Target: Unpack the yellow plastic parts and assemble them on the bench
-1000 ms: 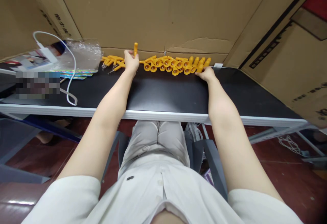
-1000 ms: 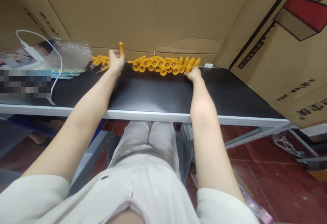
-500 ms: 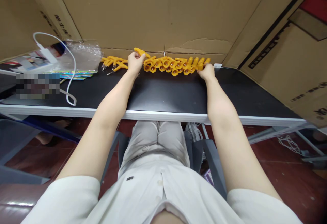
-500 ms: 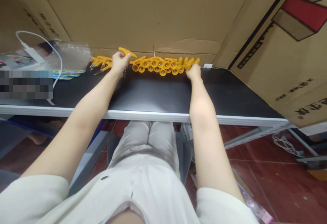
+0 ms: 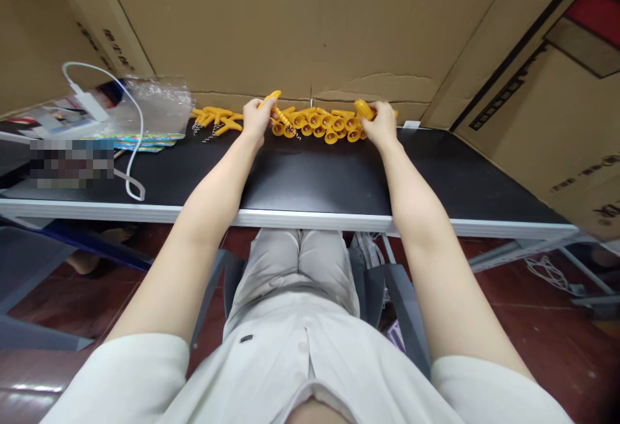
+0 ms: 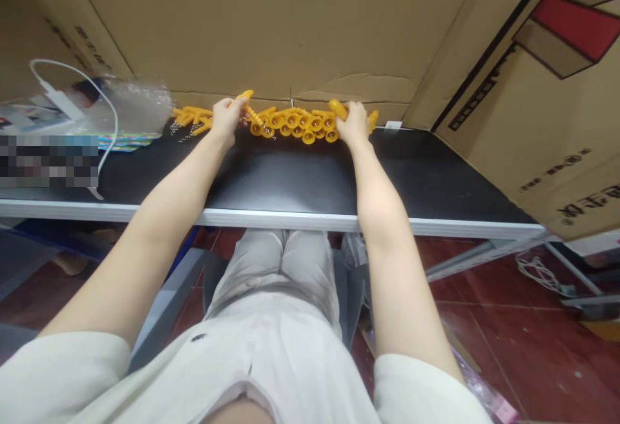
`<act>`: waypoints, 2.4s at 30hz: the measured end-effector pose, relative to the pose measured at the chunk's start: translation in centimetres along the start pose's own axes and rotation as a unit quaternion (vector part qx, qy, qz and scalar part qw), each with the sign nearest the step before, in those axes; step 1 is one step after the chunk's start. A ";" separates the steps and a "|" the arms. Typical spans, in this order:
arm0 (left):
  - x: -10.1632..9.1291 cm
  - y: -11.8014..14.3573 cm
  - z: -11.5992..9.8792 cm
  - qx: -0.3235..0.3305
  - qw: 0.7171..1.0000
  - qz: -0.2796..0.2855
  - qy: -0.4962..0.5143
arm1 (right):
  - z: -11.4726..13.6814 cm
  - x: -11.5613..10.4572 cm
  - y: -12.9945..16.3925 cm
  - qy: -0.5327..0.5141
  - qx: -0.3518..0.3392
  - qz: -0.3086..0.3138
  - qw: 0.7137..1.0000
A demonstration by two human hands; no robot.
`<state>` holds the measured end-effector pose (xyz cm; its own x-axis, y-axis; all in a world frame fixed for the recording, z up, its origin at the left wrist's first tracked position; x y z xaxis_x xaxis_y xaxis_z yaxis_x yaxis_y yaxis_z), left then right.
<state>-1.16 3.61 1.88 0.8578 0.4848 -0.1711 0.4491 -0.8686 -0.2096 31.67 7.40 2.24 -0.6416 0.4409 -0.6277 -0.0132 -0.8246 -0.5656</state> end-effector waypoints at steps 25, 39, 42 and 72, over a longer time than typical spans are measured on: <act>0.0 1.7 -0.9 -0.092 0.985 0.062 0.134 | 4.5 3.9 1.6 -0.069 -0.221 0.150 0.961; 1.3 3.4 -0.3 0.002 0.982 0.174 -0.073 | 4.8 3.5 2.1 -0.055 -0.184 0.165 0.967; 1.4 4.0 -0.1 0.040 0.976 0.183 -0.113 | 4.5 3.5 1.9 -0.080 -0.169 0.155 0.970; 0.2 5.0 -1.1 0.119 0.980 0.124 -0.102 | 6.5 2.6 2.9 -0.442 0.161 0.206 0.858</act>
<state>1.51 -0.79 1.88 0.8543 0.2937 -0.4289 0.1420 -0.9256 -0.3509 24.94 3.82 2.41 -0.9717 -0.2361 -0.0086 0.2353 -0.9636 -0.1268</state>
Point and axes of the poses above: each hand's wrist, its own y-axis away from the middle knuckle, its own x-axis out of the palm, z = x × y, the point moved 2 cm from there along -y, towards the middle knuckle, and after that the axes turned 14 degrees about -y, right-handed, at the moved point
